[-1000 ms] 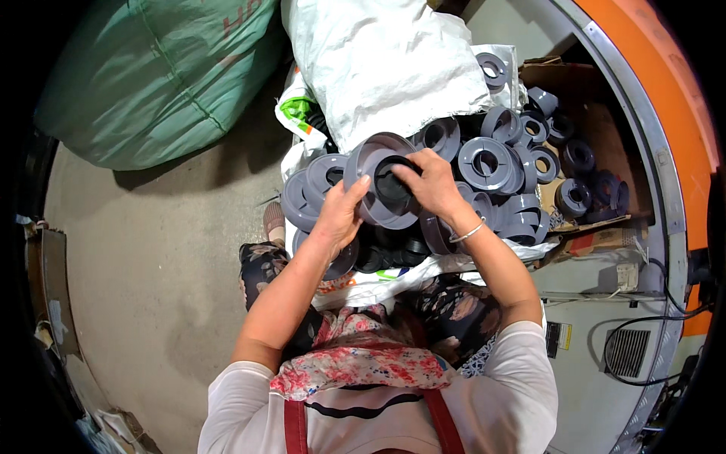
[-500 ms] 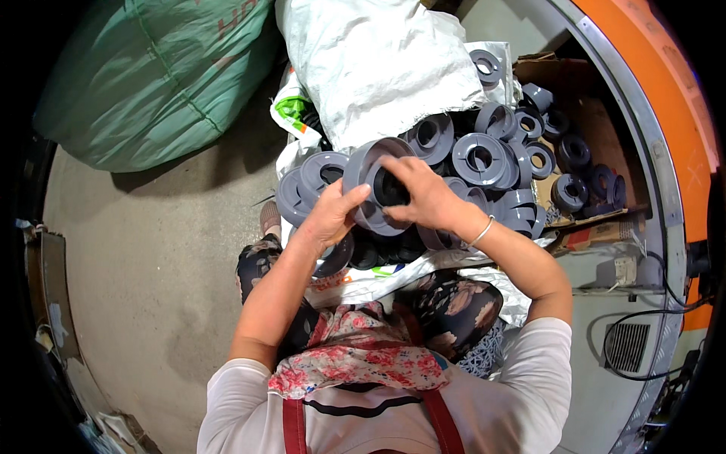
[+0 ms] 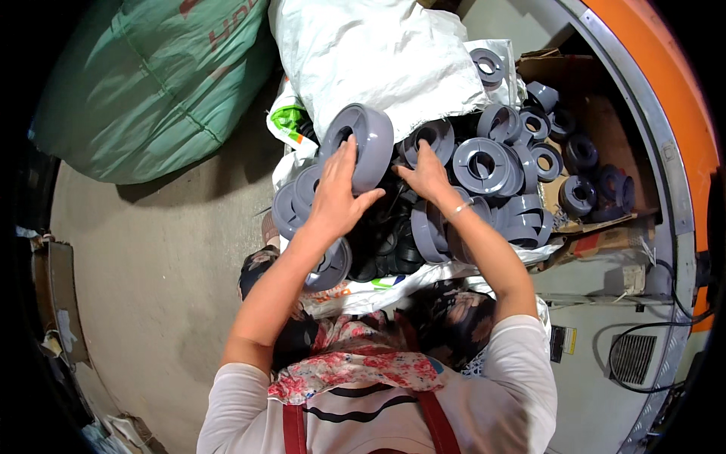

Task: The person picks up grey plastic rings from a white bag, stacks them together on their lap, and handles each ring by hand.

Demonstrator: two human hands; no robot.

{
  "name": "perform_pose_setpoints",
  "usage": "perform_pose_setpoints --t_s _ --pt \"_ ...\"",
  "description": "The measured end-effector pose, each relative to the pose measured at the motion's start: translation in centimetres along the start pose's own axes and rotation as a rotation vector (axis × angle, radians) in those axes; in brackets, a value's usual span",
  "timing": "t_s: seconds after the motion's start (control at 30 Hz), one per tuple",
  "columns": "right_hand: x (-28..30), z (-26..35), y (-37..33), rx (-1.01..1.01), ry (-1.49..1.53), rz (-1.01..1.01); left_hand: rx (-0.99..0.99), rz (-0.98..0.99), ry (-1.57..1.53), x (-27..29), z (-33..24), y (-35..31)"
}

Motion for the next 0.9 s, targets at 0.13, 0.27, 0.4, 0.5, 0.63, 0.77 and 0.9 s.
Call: perform_pose_setpoints --t_s 0.13,0.27,0.4,0.5,0.63,0.77,0.9 --pt "-3.3 -5.1 2.0 -0.009 -0.268 0.19 -0.005 0.273 0.444 -3.7 3.5 2.6" --pt "-0.9 -6.9 2.5 -0.158 -0.013 -0.126 0.003 0.431 0.625 -5.6 5.6 3.2" --pt "6.8 -4.9 1.7 -0.298 0.412 -0.296 0.076 0.367 0.446 -7.0 5.7 3.8" --pt "7.6 -2.2 -1.3 0.15 0.26 -0.237 0.266 0.292 -0.153 -7.2 4.0 4.4" --pt "6.9 2.8 -3.1 0.666 0.3 0.082 0.779 0.499 -1.373 -4.8 -0.7 4.3" --pt "5.3 -1.6 1.8 -0.08 0.331 -0.091 0.664 0.276 -1.198 -2.9 0.2 3.8" --pt "-1.4 -7.6 2.5 -0.154 -0.435 0.448 0.604 0.155 -1.079 -1.8 -1.0 4.0"
Point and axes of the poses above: each hand's wrist, its own y-axis towards the middle knuckle, its own x-axis out of the back of the hand, z = x × y, the point moved 1 cm from there along y, towards the middle knuckle, and after that the axes turned 12 degrees about x, right-handed, at the moved point
